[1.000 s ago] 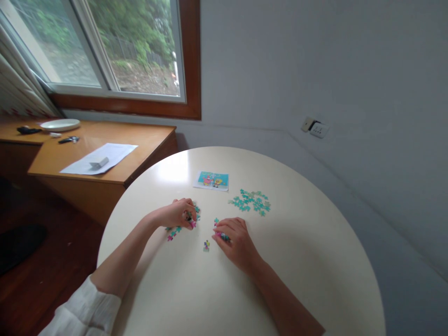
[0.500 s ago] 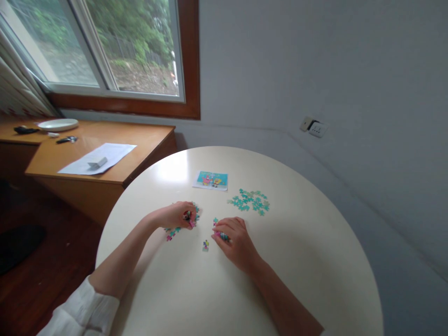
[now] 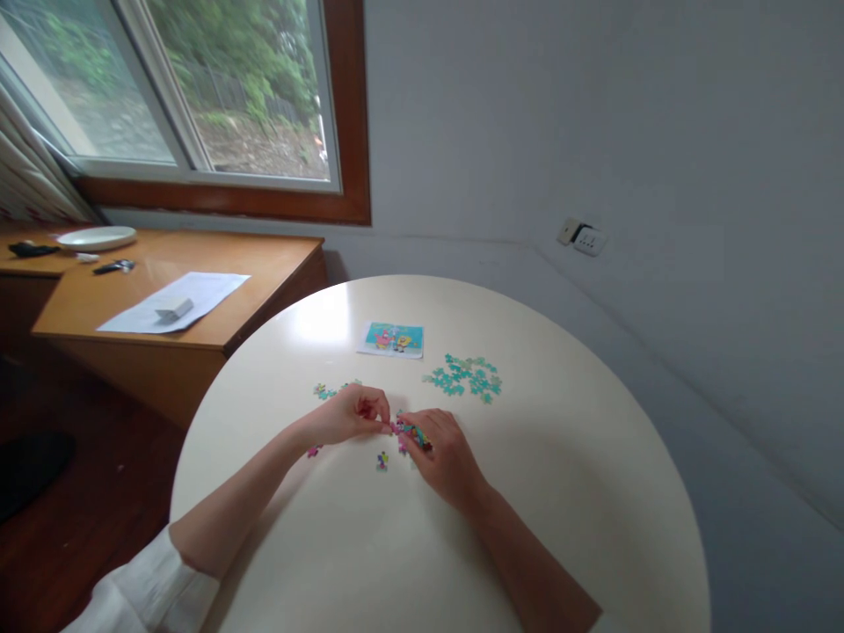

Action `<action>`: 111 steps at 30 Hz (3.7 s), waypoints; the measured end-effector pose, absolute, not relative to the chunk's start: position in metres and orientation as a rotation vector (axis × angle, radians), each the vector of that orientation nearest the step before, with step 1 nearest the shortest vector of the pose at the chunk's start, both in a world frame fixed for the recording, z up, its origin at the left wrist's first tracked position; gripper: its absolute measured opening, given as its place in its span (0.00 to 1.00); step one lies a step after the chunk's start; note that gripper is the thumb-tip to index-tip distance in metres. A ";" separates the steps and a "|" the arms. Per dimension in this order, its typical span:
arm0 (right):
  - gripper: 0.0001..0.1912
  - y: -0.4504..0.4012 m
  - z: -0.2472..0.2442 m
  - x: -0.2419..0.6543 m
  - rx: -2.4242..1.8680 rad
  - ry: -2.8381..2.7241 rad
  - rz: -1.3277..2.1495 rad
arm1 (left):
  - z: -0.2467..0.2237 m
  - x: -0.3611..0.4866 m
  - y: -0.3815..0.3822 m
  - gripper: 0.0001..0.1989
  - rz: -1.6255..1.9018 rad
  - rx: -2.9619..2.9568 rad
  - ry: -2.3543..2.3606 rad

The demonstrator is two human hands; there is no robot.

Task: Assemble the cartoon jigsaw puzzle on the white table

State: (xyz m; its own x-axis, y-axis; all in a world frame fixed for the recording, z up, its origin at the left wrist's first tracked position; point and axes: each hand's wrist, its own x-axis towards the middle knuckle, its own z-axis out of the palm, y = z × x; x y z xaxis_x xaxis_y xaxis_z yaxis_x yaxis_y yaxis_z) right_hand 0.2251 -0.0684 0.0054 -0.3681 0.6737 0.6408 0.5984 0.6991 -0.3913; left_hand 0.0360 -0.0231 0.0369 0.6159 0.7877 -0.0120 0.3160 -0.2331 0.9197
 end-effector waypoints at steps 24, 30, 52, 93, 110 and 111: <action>0.08 -0.069 0.006 0.226 -0.900 -2.123 0.230 | 0.026 0.043 -0.024 0.09 0.613 1.677 0.862; 0.06 -0.065 0.005 0.230 -0.964 -2.100 0.183 | 0.032 0.040 -0.024 0.09 0.624 1.766 0.913; 0.05 -0.065 0.004 0.231 -0.976 -2.061 0.306 | 0.033 0.040 -0.025 0.06 0.665 1.940 0.962; 0.08 -0.065 0.005 0.231 -0.991 -1.977 0.316 | 0.033 0.048 -0.036 0.08 0.396 1.868 0.839; 0.09 -0.063 0.001 0.231 -1.021 -1.984 0.365 | 0.023 0.049 -0.034 0.08 0.396 1.875 0.839; 0.10 -0.062 0.000 0.231 -1.022 -1.981 0.365 | 0.024 0.049 -0.034 0.08 0.401 1.880 0.838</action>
